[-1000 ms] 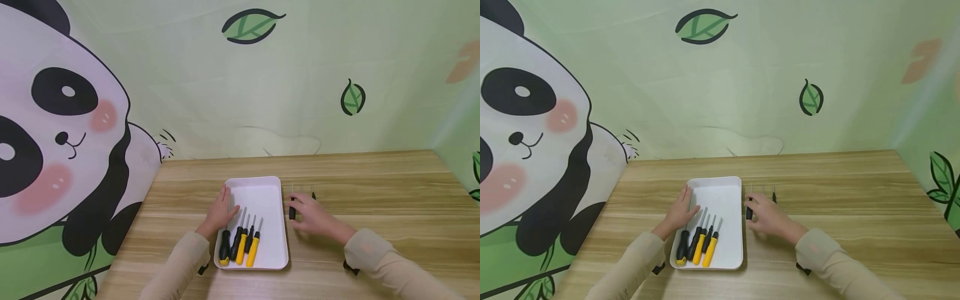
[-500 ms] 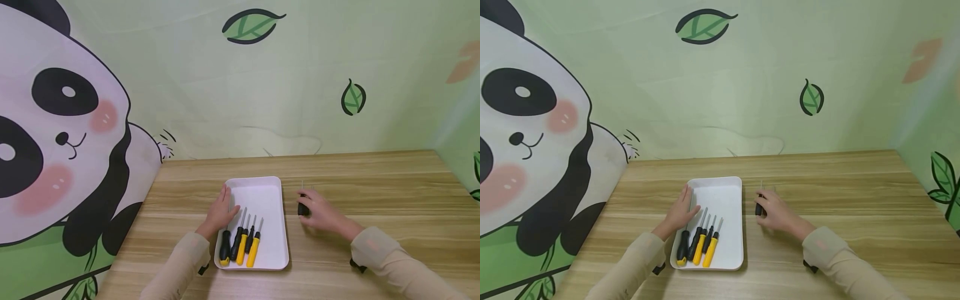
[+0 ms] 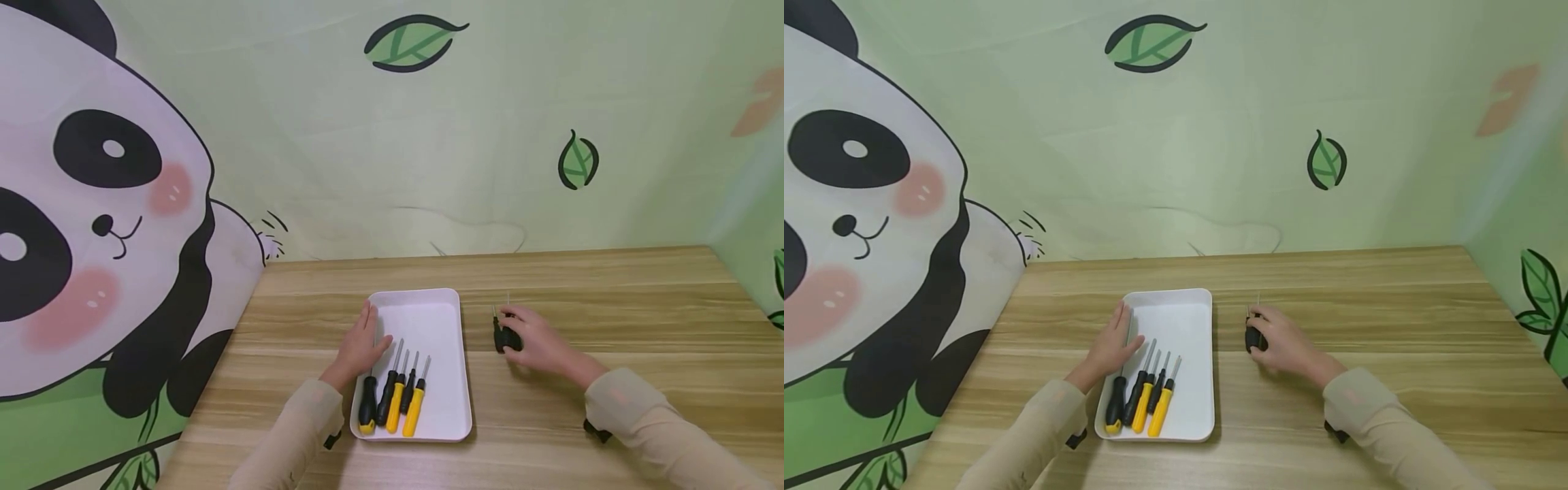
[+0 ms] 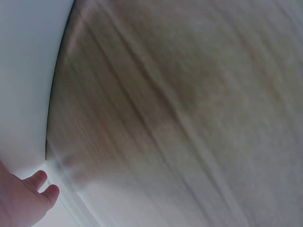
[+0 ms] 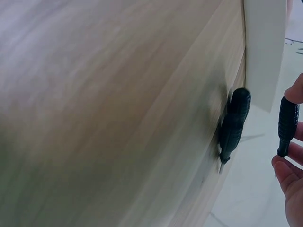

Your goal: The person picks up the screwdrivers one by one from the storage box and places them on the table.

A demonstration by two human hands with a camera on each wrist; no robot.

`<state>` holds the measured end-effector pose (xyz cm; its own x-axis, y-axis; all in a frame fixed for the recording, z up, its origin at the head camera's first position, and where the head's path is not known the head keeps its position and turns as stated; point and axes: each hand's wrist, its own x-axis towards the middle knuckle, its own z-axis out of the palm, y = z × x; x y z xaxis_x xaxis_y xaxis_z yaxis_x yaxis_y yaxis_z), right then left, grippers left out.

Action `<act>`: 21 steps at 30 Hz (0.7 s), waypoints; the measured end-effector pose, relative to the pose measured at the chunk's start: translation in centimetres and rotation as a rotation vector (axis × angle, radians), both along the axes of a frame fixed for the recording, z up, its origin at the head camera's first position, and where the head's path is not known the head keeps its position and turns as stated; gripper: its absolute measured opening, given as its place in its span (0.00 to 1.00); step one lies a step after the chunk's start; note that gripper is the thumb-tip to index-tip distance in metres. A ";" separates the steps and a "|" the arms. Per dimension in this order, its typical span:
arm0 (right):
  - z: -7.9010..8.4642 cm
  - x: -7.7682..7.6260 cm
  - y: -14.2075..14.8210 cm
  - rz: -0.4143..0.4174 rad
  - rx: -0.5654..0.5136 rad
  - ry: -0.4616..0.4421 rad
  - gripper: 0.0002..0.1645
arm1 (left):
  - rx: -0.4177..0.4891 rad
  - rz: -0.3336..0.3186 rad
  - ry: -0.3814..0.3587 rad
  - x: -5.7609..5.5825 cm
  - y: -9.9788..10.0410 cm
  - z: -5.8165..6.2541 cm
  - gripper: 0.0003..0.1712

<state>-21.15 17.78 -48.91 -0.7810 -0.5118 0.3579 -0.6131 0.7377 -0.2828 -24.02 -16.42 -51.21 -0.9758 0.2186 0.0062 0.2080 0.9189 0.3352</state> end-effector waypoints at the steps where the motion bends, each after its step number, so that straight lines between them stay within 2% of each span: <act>1: 0.0 0.0 0.2 -0.005 0.007 -0.006 0.29 | -0.001 0.000 0.001 0.0 0.0 0.0 0.43; 12: -0.2 -0.4 1.8 -0.039 0.051 -0.072 0.28 | -0.018 0.001 0.001 0.0 0.0 0.0 0.43; 21: -0.5 -0.7 3.0 -0.025 0.089 -0.087 0.29 | -0.031 -0.001 -0.001 0.1 0.1 0.2 0.43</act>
